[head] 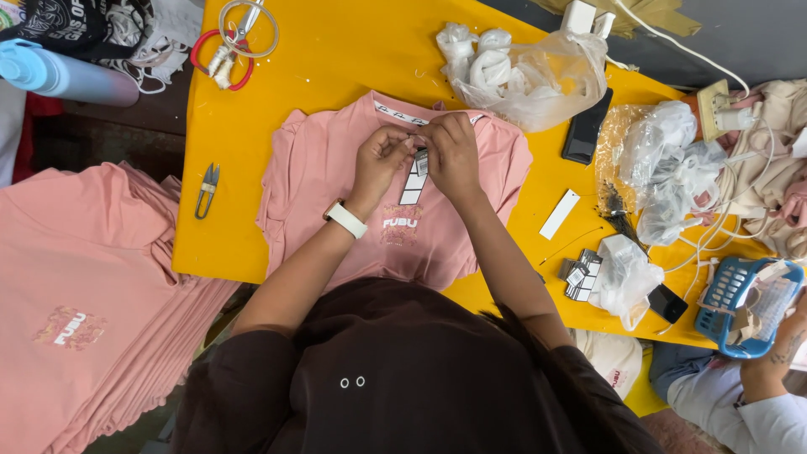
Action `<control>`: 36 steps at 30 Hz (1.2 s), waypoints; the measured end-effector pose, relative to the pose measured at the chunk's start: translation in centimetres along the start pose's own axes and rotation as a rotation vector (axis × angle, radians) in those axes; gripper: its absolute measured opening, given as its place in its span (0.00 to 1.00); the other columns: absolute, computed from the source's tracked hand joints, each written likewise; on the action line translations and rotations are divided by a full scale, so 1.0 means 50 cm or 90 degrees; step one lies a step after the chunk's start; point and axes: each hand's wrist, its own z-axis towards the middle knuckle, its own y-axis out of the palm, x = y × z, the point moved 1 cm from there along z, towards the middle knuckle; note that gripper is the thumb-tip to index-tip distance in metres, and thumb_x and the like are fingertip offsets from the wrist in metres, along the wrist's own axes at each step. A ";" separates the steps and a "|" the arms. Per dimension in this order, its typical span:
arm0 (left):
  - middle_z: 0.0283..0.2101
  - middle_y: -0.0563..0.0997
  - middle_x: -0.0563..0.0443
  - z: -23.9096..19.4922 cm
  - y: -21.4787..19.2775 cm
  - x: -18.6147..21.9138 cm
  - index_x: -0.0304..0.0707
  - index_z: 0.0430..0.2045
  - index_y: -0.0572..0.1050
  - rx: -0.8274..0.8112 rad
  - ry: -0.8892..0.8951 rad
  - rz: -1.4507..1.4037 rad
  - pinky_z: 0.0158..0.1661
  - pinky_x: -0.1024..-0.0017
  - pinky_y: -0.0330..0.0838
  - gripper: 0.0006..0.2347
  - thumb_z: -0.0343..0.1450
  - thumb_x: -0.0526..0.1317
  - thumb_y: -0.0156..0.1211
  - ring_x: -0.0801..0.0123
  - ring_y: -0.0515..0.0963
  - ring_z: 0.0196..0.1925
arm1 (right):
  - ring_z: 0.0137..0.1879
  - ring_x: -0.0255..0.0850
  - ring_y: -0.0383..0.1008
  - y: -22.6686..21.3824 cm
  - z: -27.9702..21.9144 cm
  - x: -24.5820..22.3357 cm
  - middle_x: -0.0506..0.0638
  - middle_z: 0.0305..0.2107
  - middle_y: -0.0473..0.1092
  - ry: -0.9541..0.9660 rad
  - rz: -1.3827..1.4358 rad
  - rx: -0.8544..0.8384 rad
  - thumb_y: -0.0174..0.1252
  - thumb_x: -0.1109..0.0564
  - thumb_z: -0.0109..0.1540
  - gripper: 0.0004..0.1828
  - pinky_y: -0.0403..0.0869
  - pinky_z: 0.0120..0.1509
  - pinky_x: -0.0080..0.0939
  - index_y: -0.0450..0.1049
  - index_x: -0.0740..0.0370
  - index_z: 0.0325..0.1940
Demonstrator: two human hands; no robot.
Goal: The person attaches tags to the neck area of pink t-shirts on a yellow table. They repeatedly pick up a shirt, attach a tag, and then move the shirt to a stack on the left side of the table.
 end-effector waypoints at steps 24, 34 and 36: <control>0.32 0.85 0.54 -0.040 -0.012 0.001 0.44 0.31 0.79 -0.084 -0.104 -0.045 0.28 0.87 0.79 0.03 0.72 0.40 0.64 0.76 0.87 0.34 | 0.44 0.53 0.73 0.005 -0.032 0.048 0.54 0.31 0.76 0.033 0.290 -0.135 0.66 0.68 0.61 0.04 0.70 0.55 0.50 0.83 0.63 0.38; 0.33 0.87 0.50 0.000 -0.029 -0.089 0.43 0.36 0.78 -0.045 -0.134 0.001 0.25 0.82 0.79 0.06 0.71 0.42 0.65 0.72 0.89 0.34 | 0.49 0.47 0.70 0.052 -0.080 0.068 0.50 0.31 0.75 0.078 0.223 -0.078 0.69 0.68 0.60 0.05 0.67 0.62 0.45 0.83 0.61 0.37; 0.33 0.86 0.47 0.024 -0.053 -0.133 0.40 0.35 0.80 -0.023 -0.032 0.088 0.27 0.77 0.80 0.05 0.69 0.38 0.65 0.68 0.88 0.34 | 0.59 0.56 0.64 0.001 -0.092 0.018 0.60 0.45 0.69 0.063 0.228 -0.050 0.68 0.68 0.62 0.14 0.62 0.68 0.55 0.76 0.67 0.50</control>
